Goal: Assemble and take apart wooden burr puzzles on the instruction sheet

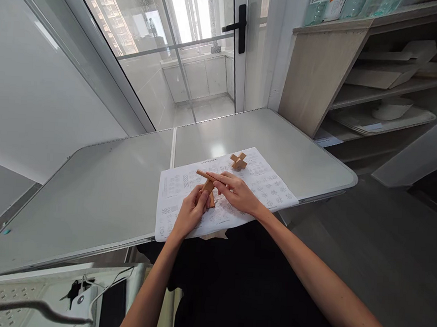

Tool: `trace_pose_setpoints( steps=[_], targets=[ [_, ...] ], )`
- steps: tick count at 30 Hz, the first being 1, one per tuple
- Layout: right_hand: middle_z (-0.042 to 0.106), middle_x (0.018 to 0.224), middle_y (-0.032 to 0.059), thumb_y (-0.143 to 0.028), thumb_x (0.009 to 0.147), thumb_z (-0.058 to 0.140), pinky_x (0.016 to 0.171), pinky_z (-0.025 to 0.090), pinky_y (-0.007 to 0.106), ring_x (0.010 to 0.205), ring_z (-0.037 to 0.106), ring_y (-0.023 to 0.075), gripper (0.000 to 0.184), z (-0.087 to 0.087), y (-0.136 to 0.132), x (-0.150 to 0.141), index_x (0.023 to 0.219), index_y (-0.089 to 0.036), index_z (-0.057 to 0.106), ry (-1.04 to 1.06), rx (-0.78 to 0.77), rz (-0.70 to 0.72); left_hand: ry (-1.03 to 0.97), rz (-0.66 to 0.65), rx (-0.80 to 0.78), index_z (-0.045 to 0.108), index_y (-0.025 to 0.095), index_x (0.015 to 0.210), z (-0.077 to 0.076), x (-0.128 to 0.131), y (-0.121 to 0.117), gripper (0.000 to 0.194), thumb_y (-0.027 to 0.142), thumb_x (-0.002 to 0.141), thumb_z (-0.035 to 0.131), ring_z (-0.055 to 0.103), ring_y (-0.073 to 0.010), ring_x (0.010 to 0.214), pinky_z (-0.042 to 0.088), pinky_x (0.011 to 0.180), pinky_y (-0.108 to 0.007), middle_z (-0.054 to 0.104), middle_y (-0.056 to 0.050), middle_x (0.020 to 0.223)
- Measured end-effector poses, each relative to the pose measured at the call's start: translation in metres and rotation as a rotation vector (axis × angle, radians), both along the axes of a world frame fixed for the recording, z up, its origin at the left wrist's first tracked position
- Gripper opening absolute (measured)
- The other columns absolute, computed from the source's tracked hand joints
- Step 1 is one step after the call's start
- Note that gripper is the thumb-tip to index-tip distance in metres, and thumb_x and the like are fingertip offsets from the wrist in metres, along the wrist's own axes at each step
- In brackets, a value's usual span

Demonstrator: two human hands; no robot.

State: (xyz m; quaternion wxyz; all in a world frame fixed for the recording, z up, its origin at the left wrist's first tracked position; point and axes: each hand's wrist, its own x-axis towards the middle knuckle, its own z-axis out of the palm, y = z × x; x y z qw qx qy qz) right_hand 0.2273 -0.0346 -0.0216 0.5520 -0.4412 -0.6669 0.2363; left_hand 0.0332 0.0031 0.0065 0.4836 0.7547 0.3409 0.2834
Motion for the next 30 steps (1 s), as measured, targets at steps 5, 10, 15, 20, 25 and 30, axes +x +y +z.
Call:
trace_pose_setpoints(
  steps=[5,10,15,20,25,30],
  targets=[
    [0.066,0.112,0.0066,-0.04,0.111,0.047,0.087,0.057,0.039,0.097,0.064,0.0204,0.041,0.002,-0.002,-0.001,0.15,-0.038,0.059,0.005,0.028,0.027,-0.008,0.034,-0.021,0.057,0.02,0.102,-0.001,0.001,0.0,0.035,0.054,0.105,0.049,0.042,-0.0118,0.057,0.037,0.059,-0.027,0.05,0.004,0.068],
    [0.069,0.107,0.0063,-0.04,0.113,0.04,0.087,0.056,0.038,0.091,0.064,0.0196,0.043,0.007,-0.005,-0.002,0.152,-0.035,0.057,-0.019,-0.023,0.002,0.006,0.015,-0.005,0.059,0.019,0.106,0.002,0.002,-0.001,0.033,0.051,0.106,0.048,0.043,-0.0122,0.059,0.037,0.06,-0.027,0.051,0.004,0.07],
    [0.07,0.103,0.0053,-0.041,0.113,0.04,0.084,0.056,0.037,0.086,0.064,0.0187,0.043,0.012,-0.007,-0.003,0.15,-0.035,0.06,-0.021,-0.033,-0.009,0.023,0.018,0.001,0.061,0.019,0.109,0.002,0.001,-0.001,0.035,0.051,0.106,0.048,0.044,-0.0129,0.059,0.038,0.06,-0.027,0.052,0.003,0.07],
    [0.073,0.113,0.0053,-0.04,0.113,0.041,0.089,0.056,0.039,0.098,0.066,0.0213,0.042,0.012,-0.006,-0.002,0.151,-0.038,0.058,-0.022,-0.015,0.011,0.004,0.03,-0.009,0.061,0.02,0.11,0.002,0.001,-0.002,0.035,0.052,0.105,0.05,0.044,-0.0131,0.059,0.038,0.06,-0.028,0.051,0.003,0.069],
    [0.075,0.124,0.005,-0.038,0.113,0.042,0.102,0.054,0.044,0.114,0.068,0.0237,0.043,0.011,-0.006,-0.001,0.153,-0.035,0.056,0.01,-0.011,0.06,-0.003,0.031,-0.016,0.061,0.02,0.114,0.003,0.001,-0.002,0.036,0.052,0.105,0.05,0.043,-0.013,0.059,0.037,0.059,-0.027,0.05,0.004,0.069],
    [0.075,0.129,0.0043,-0.038,0.112,0.043,0.106,0.054,0.049,0.123,0.067,0.0255,0.043,0.012,-0.007,-0.001,0.153,-0.036,0.056,0.018,-0.03,0.069,0.001,0.02,-0.012,0.062,0.019,0.114,0.002,0.0,-0.001,0.037,0.053,0.105,0.05,0.043,-0.0129,0.059,0.037,0.059,-0.027,0.051,0.003,0.069]
  ],
)
